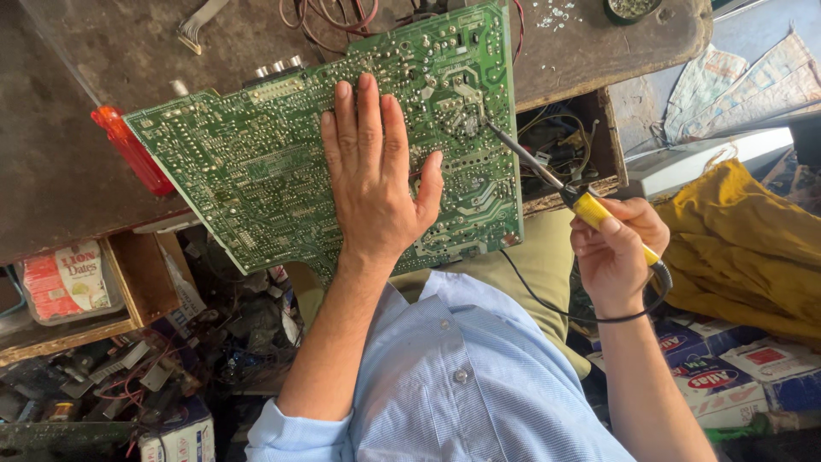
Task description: The person uses a soldering iron to apply heat to multiple points on a green circuit board. They hold the board steady with one hand while moving the soldering iron across various solder joints and components.
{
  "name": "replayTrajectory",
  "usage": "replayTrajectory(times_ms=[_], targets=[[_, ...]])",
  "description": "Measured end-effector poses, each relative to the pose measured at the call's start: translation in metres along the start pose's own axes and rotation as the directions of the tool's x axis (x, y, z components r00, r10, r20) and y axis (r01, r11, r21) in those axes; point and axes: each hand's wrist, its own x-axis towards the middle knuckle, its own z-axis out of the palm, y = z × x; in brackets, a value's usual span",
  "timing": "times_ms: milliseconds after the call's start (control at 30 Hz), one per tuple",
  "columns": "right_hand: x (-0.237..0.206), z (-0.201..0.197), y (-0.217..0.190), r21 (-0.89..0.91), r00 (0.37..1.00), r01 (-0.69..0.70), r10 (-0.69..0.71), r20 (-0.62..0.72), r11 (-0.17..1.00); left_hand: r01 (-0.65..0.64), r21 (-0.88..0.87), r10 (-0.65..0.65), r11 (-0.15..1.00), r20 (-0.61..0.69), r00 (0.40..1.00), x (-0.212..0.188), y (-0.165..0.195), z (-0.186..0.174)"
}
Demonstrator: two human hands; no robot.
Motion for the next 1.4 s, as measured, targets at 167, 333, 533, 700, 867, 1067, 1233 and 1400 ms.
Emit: replayTrajectory(times_ms=[167,333,533,700,867,1067,1233,1400], targets=[[0.003,-0.003,-0.001,-0.076,0.998,0.033,-0.029,0.051,0.997,0.006,0.009,-0.006,1.000,0.008,1.000,-0.001,0.000,0.001],[-0.002,-0.003,-0.010,-0.465,0.941,0.331,-0.251,0.227,0.821,0.008,0.008,-0.008,1.000,0.012,1.000,-0.001,0.000,0.001],[-0.005,-0.003,-0.009,-0.566,0.896,0.444,-0.331,0.297,0.695,0.005,0.008,-0.005,1.000,0.002,1.000,0.000,0.001,-0.001],[-0.005,-0.005,0.004,-0.218,0.977,0.195,-0.168,0.133,0.956,0.011,0.005,-0.011,1.000,0.013,1.000,0.001,0.002,-0.002],[-0.003,-0.007,0.009,-0.047,0.999,0.042,-0.041,0.028,0.998,0.008,0.004,-0.008,1.000,0.011,1.000,0.001,0.003,-0.002],[-0.008,-0.003,0.005,-0.336,0.963,0.263,-0.223,0.154,0.904,0.008,-0.002,-0.008,1.000,0.011,1.000,0.000,0.001,-0.002],[-0.014,0.013,-0.010,-0.660,0.890,0.449,-0.366,0.272,0.602,0.001,-0.001,-0.001,1.000,0.002,1.000,0.000,0.001,-0.001],[-0.021,0.037,-0.028,-0.759,0.809,0.559,-0.417,0.414,0.333,-0.002,-0.009,0.002,1.000,-0.002,1.000,0.000,0.000,-0.001]])
